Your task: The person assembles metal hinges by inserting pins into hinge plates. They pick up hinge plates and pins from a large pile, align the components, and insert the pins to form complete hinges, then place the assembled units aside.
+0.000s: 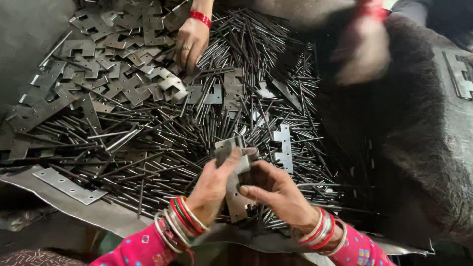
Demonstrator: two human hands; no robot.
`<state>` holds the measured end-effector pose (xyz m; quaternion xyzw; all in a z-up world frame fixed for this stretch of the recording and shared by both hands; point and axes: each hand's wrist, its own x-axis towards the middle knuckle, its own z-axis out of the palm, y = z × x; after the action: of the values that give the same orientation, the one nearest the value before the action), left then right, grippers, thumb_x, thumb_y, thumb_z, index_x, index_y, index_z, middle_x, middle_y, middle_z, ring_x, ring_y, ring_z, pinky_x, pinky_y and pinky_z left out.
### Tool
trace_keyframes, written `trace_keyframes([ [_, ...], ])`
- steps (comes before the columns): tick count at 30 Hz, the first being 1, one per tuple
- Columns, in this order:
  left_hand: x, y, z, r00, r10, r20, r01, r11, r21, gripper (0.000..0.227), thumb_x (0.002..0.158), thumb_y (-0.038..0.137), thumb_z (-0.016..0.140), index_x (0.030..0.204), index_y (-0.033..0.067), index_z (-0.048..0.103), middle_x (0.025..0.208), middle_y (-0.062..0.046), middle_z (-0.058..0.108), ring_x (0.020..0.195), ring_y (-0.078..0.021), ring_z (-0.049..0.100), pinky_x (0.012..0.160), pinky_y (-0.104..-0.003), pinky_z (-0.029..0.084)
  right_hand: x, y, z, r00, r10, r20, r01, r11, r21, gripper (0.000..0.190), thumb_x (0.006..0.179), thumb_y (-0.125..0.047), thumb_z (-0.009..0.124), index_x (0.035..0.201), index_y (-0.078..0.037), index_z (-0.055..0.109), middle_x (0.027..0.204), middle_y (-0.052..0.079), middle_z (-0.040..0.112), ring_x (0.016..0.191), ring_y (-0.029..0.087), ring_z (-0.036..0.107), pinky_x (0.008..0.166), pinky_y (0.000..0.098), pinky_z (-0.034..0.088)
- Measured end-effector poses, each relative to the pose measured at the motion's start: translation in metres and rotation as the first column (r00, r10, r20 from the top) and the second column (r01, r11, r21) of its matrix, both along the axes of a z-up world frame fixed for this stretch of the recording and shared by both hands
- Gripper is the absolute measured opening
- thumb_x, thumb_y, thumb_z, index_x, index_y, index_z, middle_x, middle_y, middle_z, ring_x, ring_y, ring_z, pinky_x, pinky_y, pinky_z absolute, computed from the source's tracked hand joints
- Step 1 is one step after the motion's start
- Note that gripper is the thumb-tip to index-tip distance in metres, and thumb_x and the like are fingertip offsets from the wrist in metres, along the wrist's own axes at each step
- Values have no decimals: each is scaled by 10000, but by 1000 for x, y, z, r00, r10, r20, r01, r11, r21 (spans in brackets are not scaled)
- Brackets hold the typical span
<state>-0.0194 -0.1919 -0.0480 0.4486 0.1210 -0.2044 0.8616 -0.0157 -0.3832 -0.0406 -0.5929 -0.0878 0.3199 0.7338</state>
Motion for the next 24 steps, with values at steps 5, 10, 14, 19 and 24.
trace_keyframes([
  [5, 61, 53, -35, 752, -205, 627, -475, 491, 730, 424, 1038, 428, 569, 1151, 47, 715, 1141, -112, 719, 1085, -248, 674, 966, -363, 520, 8, -11, 2, 979, -193, 64, 201, 969, -147, 349, 926, -62, 691, 1257, 25, 624, 1069, 66, 747, 926, 111, 692, 794, 290, 589],
  [10, 140, 101, -77, 820, -352, 451, -535, -195, 822, 518, 879, 337, 769, 1238, -2, 612, 1131, -185, 641, 1019, -340, 622, 853, -454, 501, 6, -9, 0, 964, -233, 125, 255, 945, -205, 344, 928, -87, 700, 1246, 30, 637, 1055, 56, 748, 925, 100, 682, 804, 279, 571],
  [14, 158, 102, -84, 821, -420, 387, -545, -375, 750, 483, 822, 323, 810, 1160, 34, 622, 1070, -162, 636, 1018, -339, 620, 857, -453, 496, 6, -5, -4, 958, -224, 180, 262, 937, -232, 356, 921, -75, 706, 1254, 28, 634, 1049, 37, 743, 916, 80, 658, 791, 255, 548],
  [19, 143, 98, -62, 752, -567, 336, -650, -549, 525, 130, 946, 278, 706, 915, 161, 660, 918, -38, 653, 890, -240, 650, 735, -388, 526, 10, -7, 9, 923, -282, 263, 347, 903, -251, 336, 940, -72, 703, 1262, 14, 653, 1014, 31, 729, 887, 72, 634, 772, 250, 543],
  [24, 114, 131, 4, 663, -577, 477, -745, -575, 339, 126, 931, 270, 702, 922, 145, 687, 952, -60, 646, 925, -246, 653, 757, -360, 546, 31, -54, 46, 770, -413, 486, 555, 810, -191, 270, 948, -78, 683, 1202, 12, 681, 1042, 13, 728, 919, 65, 661, 798, 246, 566],
])
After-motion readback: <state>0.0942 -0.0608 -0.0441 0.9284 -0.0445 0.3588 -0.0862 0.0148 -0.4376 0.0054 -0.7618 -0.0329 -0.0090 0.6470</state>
